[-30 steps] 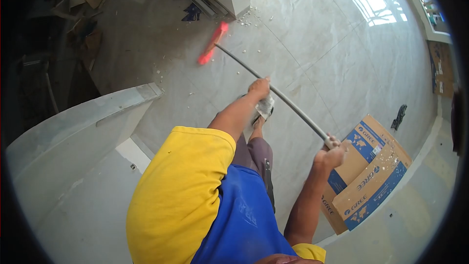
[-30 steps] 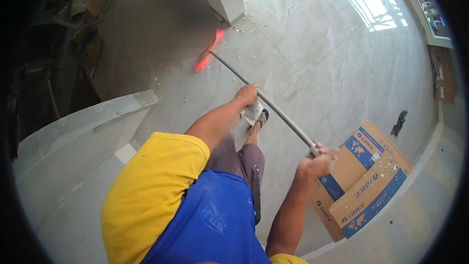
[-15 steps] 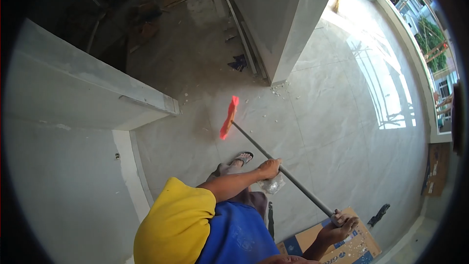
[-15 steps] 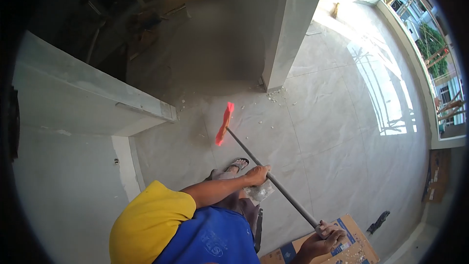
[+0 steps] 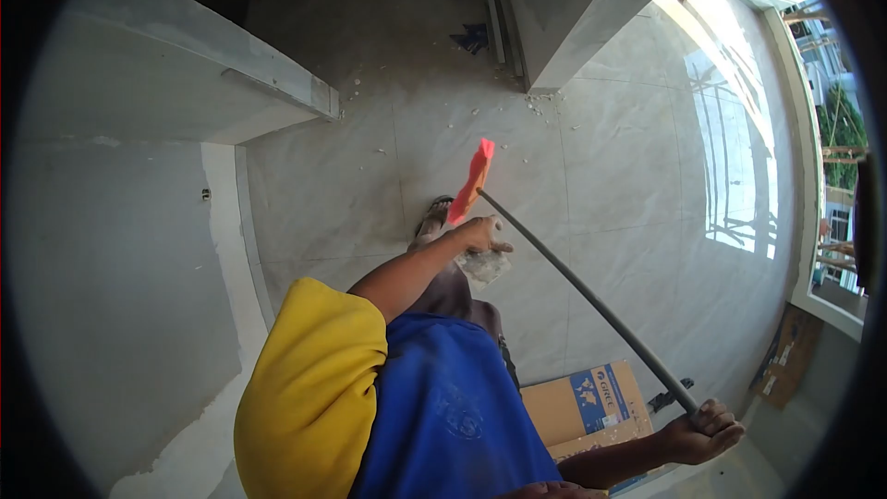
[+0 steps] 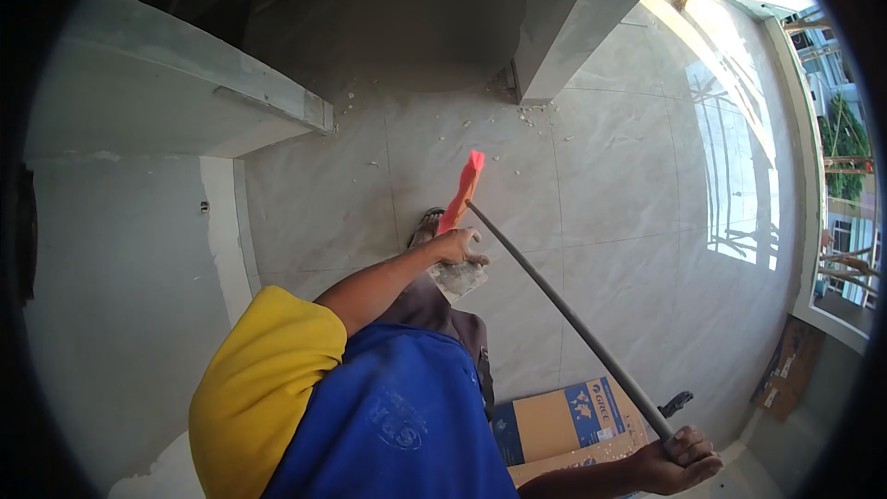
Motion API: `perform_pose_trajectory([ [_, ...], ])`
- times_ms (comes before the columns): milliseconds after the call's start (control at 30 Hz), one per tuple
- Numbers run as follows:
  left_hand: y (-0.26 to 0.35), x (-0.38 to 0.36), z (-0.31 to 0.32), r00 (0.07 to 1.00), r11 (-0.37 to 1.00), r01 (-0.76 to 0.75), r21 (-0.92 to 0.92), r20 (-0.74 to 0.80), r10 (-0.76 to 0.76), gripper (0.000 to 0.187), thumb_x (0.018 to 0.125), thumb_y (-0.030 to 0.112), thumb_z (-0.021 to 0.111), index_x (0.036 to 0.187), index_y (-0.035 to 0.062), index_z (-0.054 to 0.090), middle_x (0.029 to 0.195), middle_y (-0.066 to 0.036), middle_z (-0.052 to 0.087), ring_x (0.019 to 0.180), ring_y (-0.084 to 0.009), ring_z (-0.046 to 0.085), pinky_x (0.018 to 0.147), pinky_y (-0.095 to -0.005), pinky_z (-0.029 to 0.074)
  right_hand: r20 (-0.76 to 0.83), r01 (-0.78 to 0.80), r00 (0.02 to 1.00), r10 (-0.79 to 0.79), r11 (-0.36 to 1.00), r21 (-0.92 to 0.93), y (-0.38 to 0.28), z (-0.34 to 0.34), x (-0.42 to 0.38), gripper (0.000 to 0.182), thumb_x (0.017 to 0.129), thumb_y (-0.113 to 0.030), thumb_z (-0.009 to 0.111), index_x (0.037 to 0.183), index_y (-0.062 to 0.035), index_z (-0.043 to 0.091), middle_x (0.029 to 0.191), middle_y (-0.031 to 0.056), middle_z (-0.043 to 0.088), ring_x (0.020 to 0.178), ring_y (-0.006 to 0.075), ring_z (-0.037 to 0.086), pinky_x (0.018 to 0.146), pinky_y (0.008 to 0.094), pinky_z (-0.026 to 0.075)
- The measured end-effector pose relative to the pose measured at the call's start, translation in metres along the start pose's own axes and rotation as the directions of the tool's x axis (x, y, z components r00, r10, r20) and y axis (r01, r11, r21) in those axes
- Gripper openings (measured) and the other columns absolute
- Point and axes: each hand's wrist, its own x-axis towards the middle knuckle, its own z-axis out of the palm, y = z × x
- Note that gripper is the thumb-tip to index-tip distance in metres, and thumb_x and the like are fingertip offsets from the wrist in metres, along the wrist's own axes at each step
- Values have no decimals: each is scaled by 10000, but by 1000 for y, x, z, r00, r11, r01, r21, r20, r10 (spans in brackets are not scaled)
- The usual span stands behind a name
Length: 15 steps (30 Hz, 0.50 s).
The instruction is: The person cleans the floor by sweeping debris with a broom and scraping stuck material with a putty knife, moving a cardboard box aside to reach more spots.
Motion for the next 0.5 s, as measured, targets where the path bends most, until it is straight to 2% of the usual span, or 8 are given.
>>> perform_pose_trajectory([
  [67, -43, 10, -17, 972, 968, 223, -119, 99, -212, 764, 659, 636, 800, 1072, 10, 656, 986, -208, 689, 947, -307, 670, 862, -376, 510, -5, 31, 999, -31, 999, -13, -11, 2, 11, 410, 1045, -231, 444, 679, -152, 278, 597, -39, 178, 526, 96, 209, 561, 276, 336],
  [167, -94, 3, -26, 850, 907, 342, -245, -332, -410, 602, 679, 545, 829, 936, 15, 710, 918, -163, 708, 875, -249, 686, 787, -353, 529, 13, 49, 999, -49, 999, -14, 7, -16, 30, 394, 1033, -212, 475, 680, -135, 317, 601, -34, 219, 529, 103, 242, 582, 302, 348],
  [200, -116, 10, -28, 789, 863, 371, -343, -373, -488, 545, 695, 488, 842, 930, 14, 714, 912, -152, 713, 862, -238, 689, 769, -349, 534, -53, 29, 998, -35, 994, -101, 19, -10, 30, 405, 1028, -207, 488, 669, -134, 315, 587, -33, 235, 529, 101, 265, 572, 289, 343],
  [233, -122, 15, -34, 787, 861, 377, -341, -371, -492, 545, 695, 488, 842, 930, 14, 714, 912, -152, 713, 862, -238, 689, 769, -349, 534, -122, 3, 992, -26, 983, -184, 36, -1, 29, 416, 1023, -201, 502, 659, -134, 313, 573, -33, 251, 528, 99, 288, 562, 275, 338],
  [300, -140, 30, -42, 508, 453, 332, -828, -248, -825, 457, 708, 375, 855, 955, 20, 710, 928, -147, 719, 859, -251, 693, 757, -364, 542, -207, -2, 977, -49, 971, -239, 82, 3, 32, 421, 1003, -189, 545, 649, -127, 326, 572, -27, 272, 523, 102, 285, 563, 277, 341],
  [367, -206, 63, -20, 457, 412, 309, -857, -247, -855, 446, 706, 350, 858, 961, 17, 708, 948, -153, 720, 872, -263, 693, 765, -373, 543, -131, 6, 991, -30, 984, -177, 136, -33, 46, 325, 1009, -161, 528, 727, -109, 375, 592, -24, 268, 535, 111, 297, 564, 285, 349],
  [433, -257, 130, -25, 420, 391, 266, -881, -259, -870, 436, 704, 325, 861, 967, 14, 707, 968, -158, 720, 884, -275, 693, 773, -382, 544, -171, -115, 981, 92, 985, -130, 190, -37, 43, 350, 1026, -169, 495, 717, -139, 333, 607, -40, 255, 540, 99, 261, 556, 276, 320],
  [500, -268, 177, -31, 324, 456, 413, -789, -340, -883, 439, 699, 312, 862, 961, -4, 703, 992, -173, 719, 899, -286, 694, 776, -385, 544, -234, -125, 969, 76, 971, -204, 257, -33, 26, 357, 1029, -192, 490, 711, -140, 335, 610, -30, 253, 551, 110, 268, 578, 284, 326],
])
